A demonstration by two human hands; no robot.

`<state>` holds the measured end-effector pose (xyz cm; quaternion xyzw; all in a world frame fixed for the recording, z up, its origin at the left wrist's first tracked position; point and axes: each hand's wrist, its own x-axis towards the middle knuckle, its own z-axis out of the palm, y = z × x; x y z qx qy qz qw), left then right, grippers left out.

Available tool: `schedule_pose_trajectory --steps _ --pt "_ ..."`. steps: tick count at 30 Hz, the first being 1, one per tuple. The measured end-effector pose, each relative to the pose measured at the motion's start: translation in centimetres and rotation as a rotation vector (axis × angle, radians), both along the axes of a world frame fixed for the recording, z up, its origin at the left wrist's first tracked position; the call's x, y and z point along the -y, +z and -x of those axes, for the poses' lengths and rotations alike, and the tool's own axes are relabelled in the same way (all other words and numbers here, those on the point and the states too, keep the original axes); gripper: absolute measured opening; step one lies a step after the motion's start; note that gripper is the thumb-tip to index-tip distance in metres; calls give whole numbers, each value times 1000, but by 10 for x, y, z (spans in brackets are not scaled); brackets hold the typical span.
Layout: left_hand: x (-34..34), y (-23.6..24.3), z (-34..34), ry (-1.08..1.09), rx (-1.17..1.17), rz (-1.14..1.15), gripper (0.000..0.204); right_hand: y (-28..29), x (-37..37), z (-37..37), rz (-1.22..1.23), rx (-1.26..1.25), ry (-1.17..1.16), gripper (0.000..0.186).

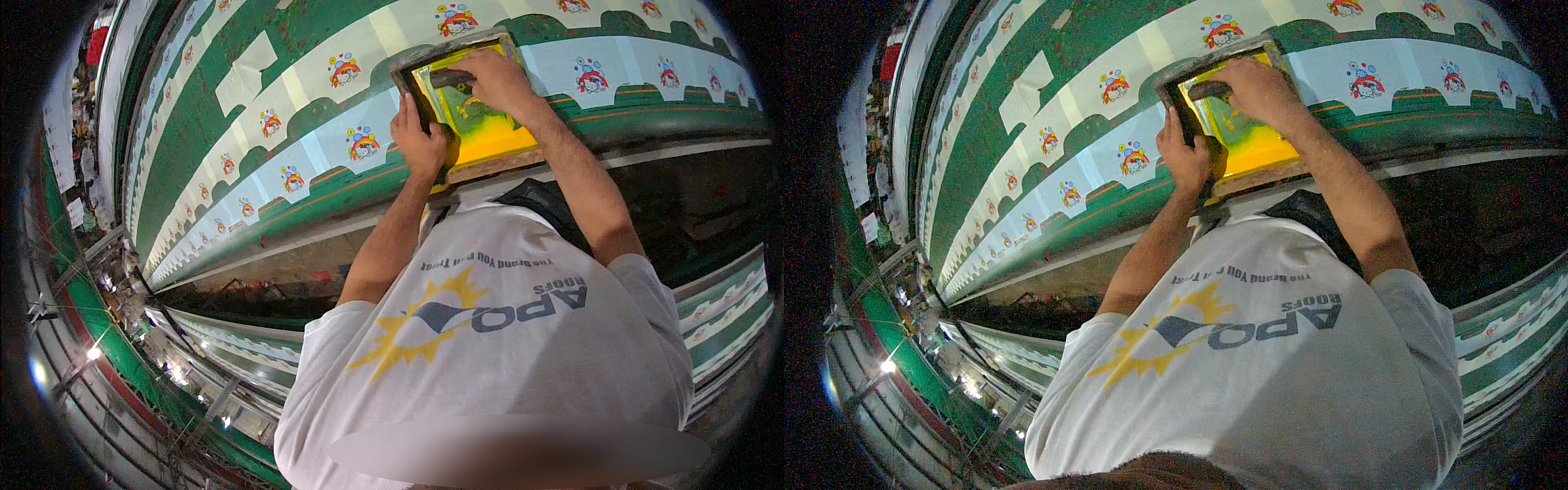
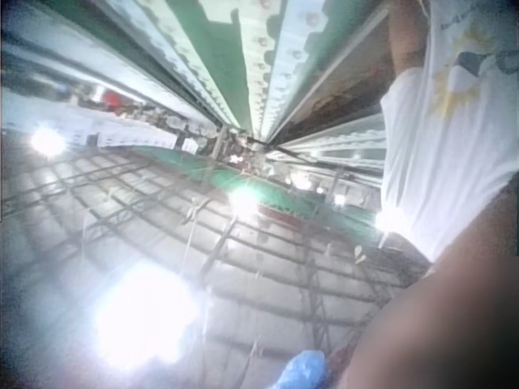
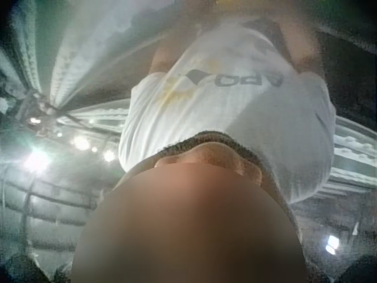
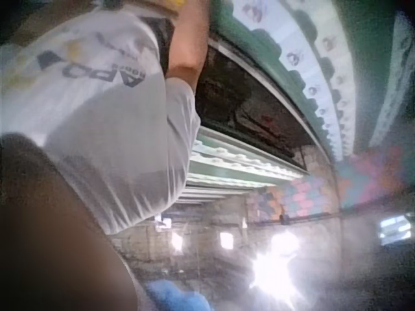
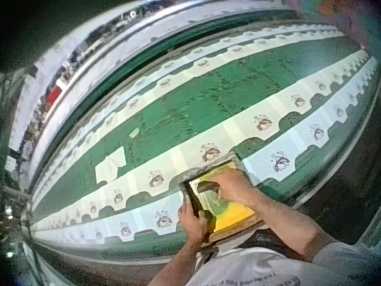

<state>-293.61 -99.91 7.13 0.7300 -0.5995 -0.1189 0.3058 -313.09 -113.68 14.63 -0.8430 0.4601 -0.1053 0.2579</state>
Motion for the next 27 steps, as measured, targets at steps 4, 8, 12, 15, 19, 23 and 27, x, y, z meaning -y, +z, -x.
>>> schedule_pose_trajectory --steps 4,8,12,15,19,23,27 --pt "1 -3 -1 -26 -62 74 85 2 14 -8 22 -64 -4 48" --pt "0 -4 -3 -34 -102 125 82 -1 13 -5 -77 -112 43 52" --pt "1 -8 -1 -18 -149 141 80 -8 -25 9 -59 -85 58 55" --pt "1 -11 -1 -5 -179 132 78 -4 -68 23 -65 -45 31 57" --pt "2 -15 -2 3 -165 130 79 9 -115 28 -98 -82 -26 60" --pt "2 -18 -2 11 -180 134 83 9 -129 27 -80 -50 -80 68" --pt "1 -16 -1 18 -238 127 83 3 -126 29 -32 -6 -58 63"
